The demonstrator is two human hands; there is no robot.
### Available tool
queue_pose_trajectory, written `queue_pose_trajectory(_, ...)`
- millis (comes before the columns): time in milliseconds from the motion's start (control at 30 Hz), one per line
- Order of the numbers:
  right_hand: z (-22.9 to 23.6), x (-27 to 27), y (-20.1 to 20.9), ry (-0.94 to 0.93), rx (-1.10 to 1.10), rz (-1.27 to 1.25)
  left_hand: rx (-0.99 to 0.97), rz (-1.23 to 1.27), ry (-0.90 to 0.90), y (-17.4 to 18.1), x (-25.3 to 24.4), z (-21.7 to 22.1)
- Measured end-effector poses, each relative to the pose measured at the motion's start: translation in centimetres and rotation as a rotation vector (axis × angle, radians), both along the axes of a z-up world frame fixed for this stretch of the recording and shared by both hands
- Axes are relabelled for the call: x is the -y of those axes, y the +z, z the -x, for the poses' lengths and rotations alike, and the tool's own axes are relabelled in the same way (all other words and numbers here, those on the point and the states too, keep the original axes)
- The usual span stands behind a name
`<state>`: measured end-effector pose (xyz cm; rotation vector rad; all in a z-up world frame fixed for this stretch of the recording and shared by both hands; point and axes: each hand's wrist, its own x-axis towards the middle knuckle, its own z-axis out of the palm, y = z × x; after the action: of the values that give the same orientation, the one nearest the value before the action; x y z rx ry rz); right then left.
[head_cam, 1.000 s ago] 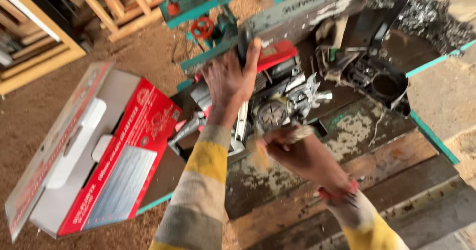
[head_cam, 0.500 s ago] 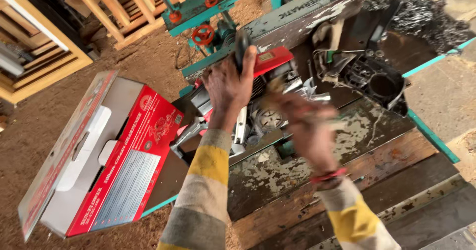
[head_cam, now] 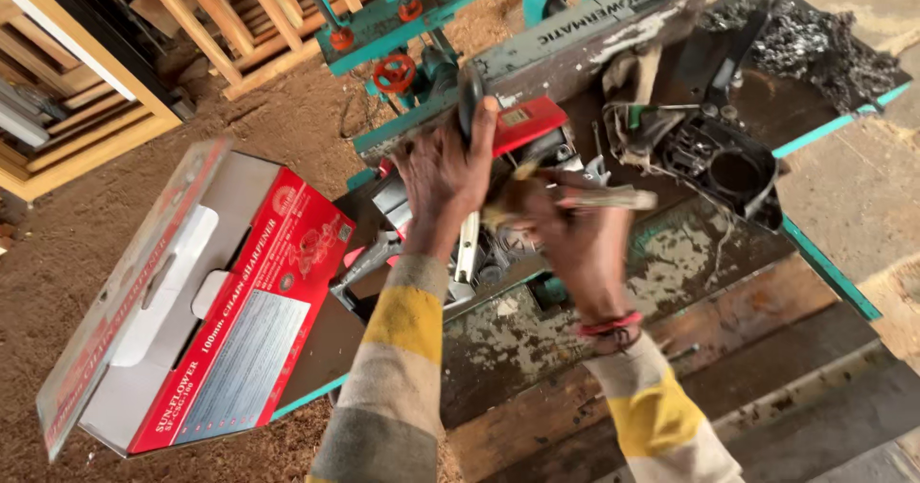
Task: The person cleans a red and black chainsaw using a brush and a T-handle wrench. They scrub the engine casing, air filter area, and handle with the brush, then use the wrench to clean crevices and remove debris from the tool's components.
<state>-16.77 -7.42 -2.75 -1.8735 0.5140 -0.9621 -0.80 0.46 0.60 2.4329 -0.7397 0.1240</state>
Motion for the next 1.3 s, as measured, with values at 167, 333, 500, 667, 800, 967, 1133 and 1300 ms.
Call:
queue_pose_trajectory(167,0.2,2.5,1.5,0.047,-0.043,-0.406,0.145,0.001,-0.087,-1.8,-0.8,0.9)
queue_pose_trajectory(333,0.4,3.8,2.3,0.015,0.315,-0.208,0.214,-0.107,-0.112,-0.9,-0.7,1.3)
queue_pose_trajectory(500,-1.2,2.0,1.5,-0.048,-0.053,-0.184,-0.078,-0.029,-0.034,0.4,-0.3,1.6)
queue_pose_trajectory(667,0.4,2.5,1.7,-0.049,0.19,-0.052,0.0,-0.076,-0.014,-0.6,-0.5,1.5)
queue_pose_trajectory(800,-1.0,3.1,2.2,-0.189,-0.144,0.164,0.205,-0.124,-0.084,-1.9,-0.3,0.7)
queue_pose_trajectory(967,-0.1,1.2,1.4,-0.169,0.104,0.171,0.341,-0.125,-0.199,-2.9,-0.8,0.4)
queue_pose_trajectory(1133,1.1,3.4,-0.3,-0.306,0.199,0.502,-0.064,-0.157,-0.041,0.0,-0.1,1.7)
queue_pose_trajectory(1300,1.2,0.0,-2.7,-0.248,-0.067,0.232,-0.106,-0.074,-0.043,2.1,-0.1,2.8)
